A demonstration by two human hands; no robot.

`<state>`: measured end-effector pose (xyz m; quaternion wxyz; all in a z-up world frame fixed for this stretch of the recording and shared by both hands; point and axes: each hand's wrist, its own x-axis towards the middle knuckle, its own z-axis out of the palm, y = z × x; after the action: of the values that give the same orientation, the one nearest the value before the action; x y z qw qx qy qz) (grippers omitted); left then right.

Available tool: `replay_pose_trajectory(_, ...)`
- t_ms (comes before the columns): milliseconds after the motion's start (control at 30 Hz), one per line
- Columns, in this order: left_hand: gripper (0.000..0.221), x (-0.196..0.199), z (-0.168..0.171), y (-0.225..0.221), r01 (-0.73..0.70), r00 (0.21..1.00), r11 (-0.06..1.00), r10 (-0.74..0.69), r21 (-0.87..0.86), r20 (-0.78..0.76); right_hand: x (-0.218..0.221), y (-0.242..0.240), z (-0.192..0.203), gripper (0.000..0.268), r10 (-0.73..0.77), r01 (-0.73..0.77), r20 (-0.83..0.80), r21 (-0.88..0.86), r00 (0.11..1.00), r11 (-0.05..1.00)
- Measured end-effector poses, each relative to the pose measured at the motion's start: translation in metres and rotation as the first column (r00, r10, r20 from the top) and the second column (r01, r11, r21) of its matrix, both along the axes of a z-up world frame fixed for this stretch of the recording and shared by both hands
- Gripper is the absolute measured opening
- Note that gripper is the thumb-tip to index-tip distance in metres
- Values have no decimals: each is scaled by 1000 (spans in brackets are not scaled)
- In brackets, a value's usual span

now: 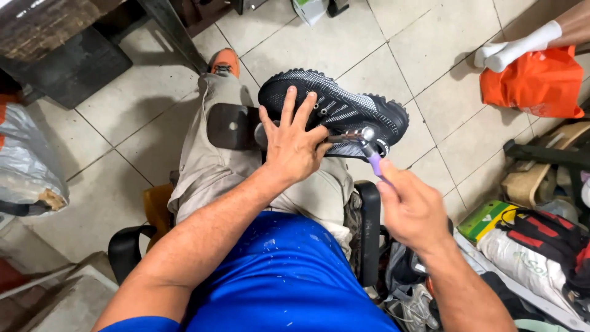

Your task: Repairing a black sneaker by manipulating the sole and upper using various hand tools

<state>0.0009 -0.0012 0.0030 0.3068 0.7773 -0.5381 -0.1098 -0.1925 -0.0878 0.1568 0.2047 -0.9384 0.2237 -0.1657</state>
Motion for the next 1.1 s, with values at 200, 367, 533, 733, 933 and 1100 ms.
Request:
replay_pose_trajectory(200,22,-2,-2,3,1,1000,1000,-1,-15,-27,-41,1,-41,33,-41,38,152,27,987,999)
replay_pose_trajectory(367,20,0,0,1,0,999,1000,0,-9,-48,-45,2,-26,19,-120,118,12,83,993,989)
replay_pose_trajectory(533,22,2,8,4,6,999,1000,-6,7,-36,-15,3,-17,24,-61,56,-60,-86,996,995)
replay_pose_trajectory(733,27,-7,-17,-1,-62,998,997,62,-39,2,-34,2,-30,42,-110,157,-370,97,923,983)
replay_pose_trajectory(933,23,-2,-1,-3,-55,995,999,55,2,-89,74,-28,29,40,127,-136,-56,-217,990,967)
replay_pose_trajectory(1100,18,-2,5,-1,-61,988,998,60,-3,-141,265,-17,7,68,363,-337,-20,-428,931,839)
